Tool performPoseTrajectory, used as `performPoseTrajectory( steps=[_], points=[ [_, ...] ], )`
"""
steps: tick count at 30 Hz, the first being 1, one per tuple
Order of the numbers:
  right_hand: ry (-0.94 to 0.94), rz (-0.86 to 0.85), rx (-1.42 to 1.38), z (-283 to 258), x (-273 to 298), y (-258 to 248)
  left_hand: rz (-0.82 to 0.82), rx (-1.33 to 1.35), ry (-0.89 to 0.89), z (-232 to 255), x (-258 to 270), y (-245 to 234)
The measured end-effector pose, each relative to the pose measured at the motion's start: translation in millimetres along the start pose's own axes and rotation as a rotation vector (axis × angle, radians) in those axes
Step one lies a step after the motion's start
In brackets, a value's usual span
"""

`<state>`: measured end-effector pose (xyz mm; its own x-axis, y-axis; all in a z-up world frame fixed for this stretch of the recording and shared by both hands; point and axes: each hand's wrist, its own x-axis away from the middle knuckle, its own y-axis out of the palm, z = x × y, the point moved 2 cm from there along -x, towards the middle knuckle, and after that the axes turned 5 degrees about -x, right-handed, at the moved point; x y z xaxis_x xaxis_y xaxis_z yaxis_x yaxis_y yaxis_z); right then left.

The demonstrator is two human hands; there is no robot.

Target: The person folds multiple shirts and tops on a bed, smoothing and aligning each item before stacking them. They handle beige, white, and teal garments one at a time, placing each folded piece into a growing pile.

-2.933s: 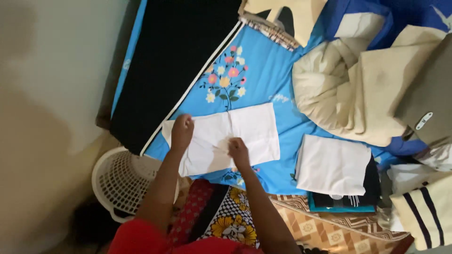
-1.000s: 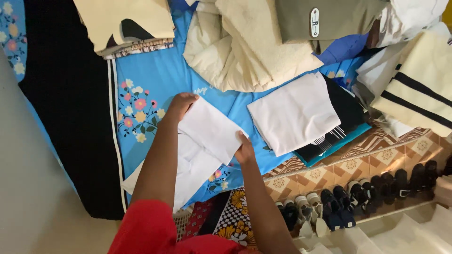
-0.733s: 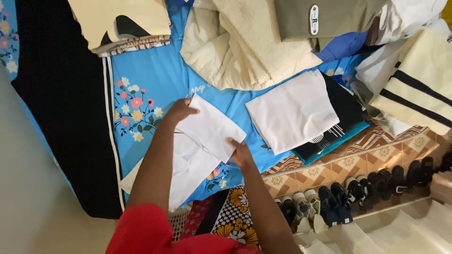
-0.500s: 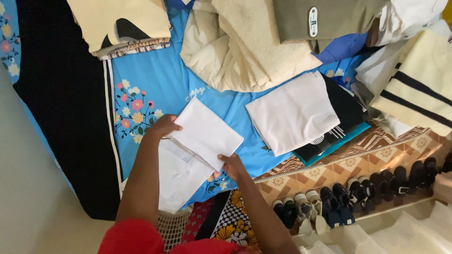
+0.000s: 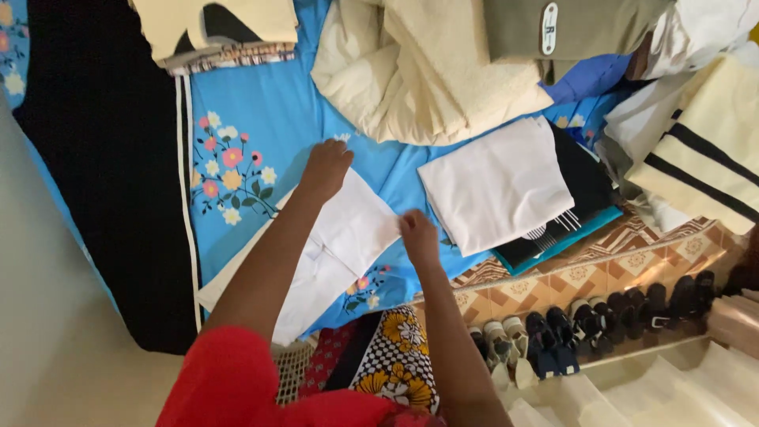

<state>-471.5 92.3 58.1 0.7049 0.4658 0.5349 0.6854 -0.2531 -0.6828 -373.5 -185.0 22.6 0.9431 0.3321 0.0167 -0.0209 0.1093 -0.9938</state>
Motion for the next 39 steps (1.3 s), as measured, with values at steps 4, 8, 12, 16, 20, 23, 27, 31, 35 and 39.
performPoseTrajectory(
  steps=[4, 8, 12, 16, 20, 23, 27, 31, 35, 39],
  points=[
    [-0.049, -0.222, -0.384, -21, -26, 19, -0.072, -0.055, 0.06, -6, -20, 23],
    [-0.312, 0.194, 0.054, 16, -43, 4, -0.235, -0.046, 0.01, -22, -19, 28],
    [-0.184, -0.031, -0.12, 0, -44, 22, -0.289, -0.006, 0.012, -16, -12, 26],
    [-0.145, -0.343, 0.105, -26, -66, 19, -0.098, -0.093, 0.033, -31, -6, 3],
    [-0.149, -0.472, 0.074, -58, -18, -11, -0.091, 0.03, -0.001, -41, 38, -67],
    [-0.293, -0.52, 0.238, -85, 41, 11, -0.096, 0.106, -0.063, -54, 100, -122],
    [-0.483, -0.584, 0.385, -105, 153, 89, 0.075, 0.078, -0.177, -72, 255, -54],
    [-0.516, -0.828, 0.472, -144, 233, 152, 0.337, 0.661, -0.829, -41, 373, -53],
    [-0.621, -0.89, 0.484, -126, 261, 230, 0.42, 0.782, -1.462, -8, 452, 20],
    [-0.61, -0.933, 0.581, -127, 265, 249, 0.903, 1.306, -1.632, -1, 464, 51]
  ],
)
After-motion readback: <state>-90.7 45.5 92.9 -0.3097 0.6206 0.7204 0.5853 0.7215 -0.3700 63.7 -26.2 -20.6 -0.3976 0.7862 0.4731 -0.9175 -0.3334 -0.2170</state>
